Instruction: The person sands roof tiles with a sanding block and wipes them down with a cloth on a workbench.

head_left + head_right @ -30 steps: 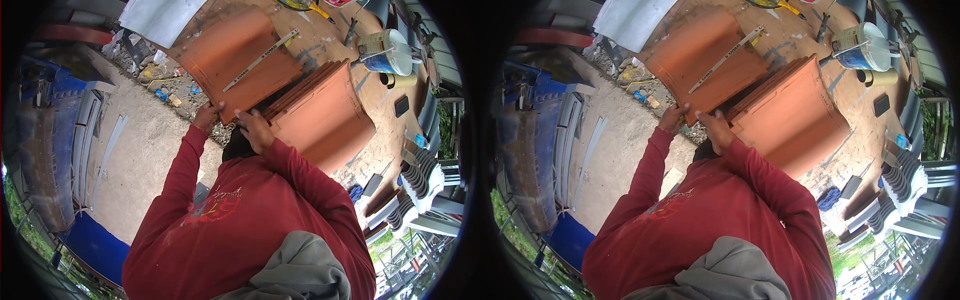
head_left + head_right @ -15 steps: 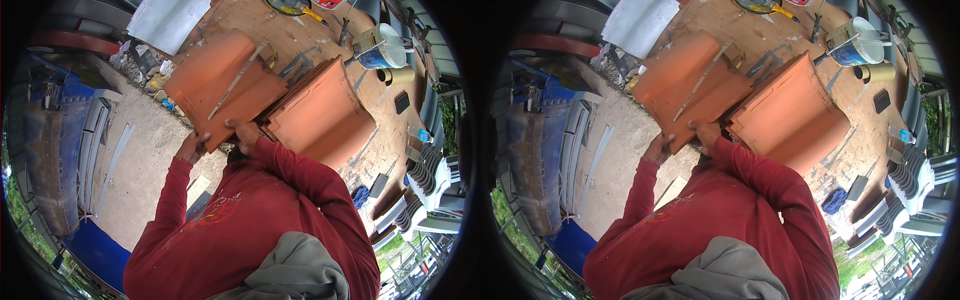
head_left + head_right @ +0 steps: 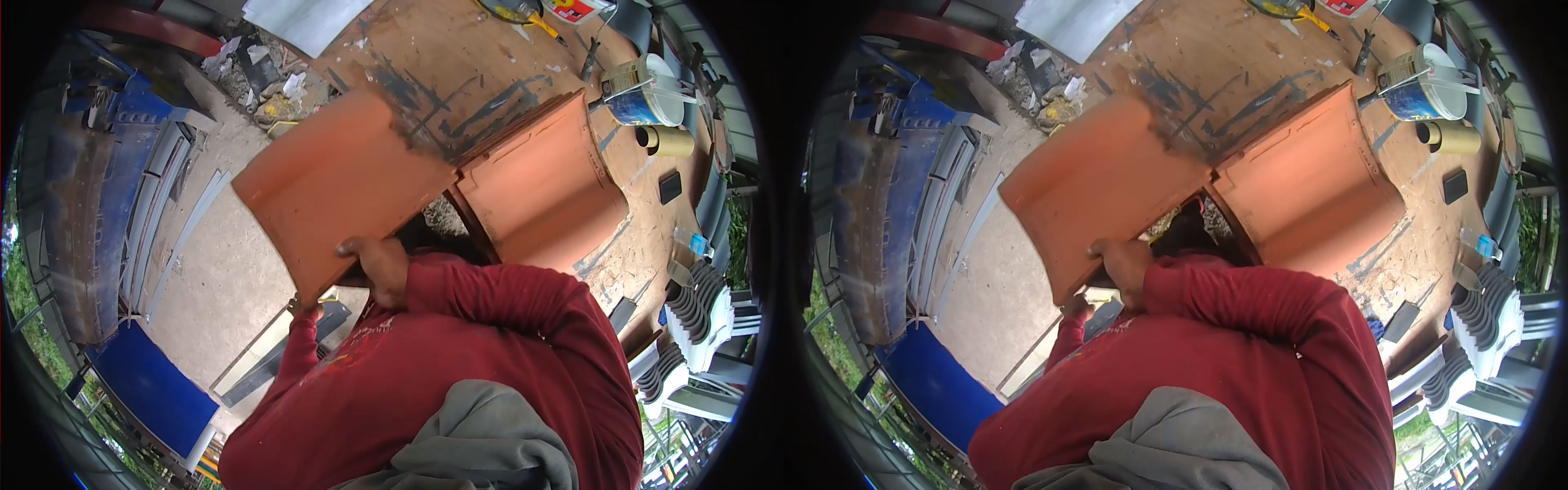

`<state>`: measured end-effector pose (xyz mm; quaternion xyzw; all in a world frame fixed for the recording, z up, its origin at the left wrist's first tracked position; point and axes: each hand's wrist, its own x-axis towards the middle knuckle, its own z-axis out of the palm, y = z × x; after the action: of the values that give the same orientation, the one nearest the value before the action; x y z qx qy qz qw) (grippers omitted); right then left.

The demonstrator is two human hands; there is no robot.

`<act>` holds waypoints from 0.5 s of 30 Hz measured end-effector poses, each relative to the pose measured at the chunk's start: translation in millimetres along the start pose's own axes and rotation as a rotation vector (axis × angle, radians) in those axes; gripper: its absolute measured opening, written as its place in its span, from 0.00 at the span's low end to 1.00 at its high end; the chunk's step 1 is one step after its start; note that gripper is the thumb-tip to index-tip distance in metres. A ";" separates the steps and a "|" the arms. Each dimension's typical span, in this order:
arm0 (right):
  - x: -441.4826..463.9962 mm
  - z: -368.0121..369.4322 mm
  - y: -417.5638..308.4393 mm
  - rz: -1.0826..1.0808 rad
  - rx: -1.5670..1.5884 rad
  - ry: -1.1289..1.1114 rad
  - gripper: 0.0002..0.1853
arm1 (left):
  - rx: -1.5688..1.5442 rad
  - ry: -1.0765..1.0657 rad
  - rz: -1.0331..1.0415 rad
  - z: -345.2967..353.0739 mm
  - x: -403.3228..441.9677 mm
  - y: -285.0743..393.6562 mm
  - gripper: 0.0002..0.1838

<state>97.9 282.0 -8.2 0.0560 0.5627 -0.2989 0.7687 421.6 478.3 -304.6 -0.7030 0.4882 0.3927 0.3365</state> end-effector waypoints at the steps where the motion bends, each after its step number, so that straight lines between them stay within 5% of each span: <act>1: -23.8 4.1 -15.4 0.108 0.036 -0.070 0.22 | -0.156 0.018 -0.039 -4.4 1.9 6.1 0.23; 6: -22.6 -3.0 -5.3 0.248 0.015 -0.293 0.25 | -0.732 0.151 -0.058 -55.4 0.6 22.2 0.20; 15: 12.7 -39.0 42.9 0.359 0.015 -0.208 0.22 | -0.953 0.229 0.081 -84.6 3.0 46.7 0.15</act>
<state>90.2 328.4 -44.4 0.1299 0.4591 -0.1653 0.8631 396.7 390.6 -272.1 -0.7979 0.3148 0.5054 -0.0939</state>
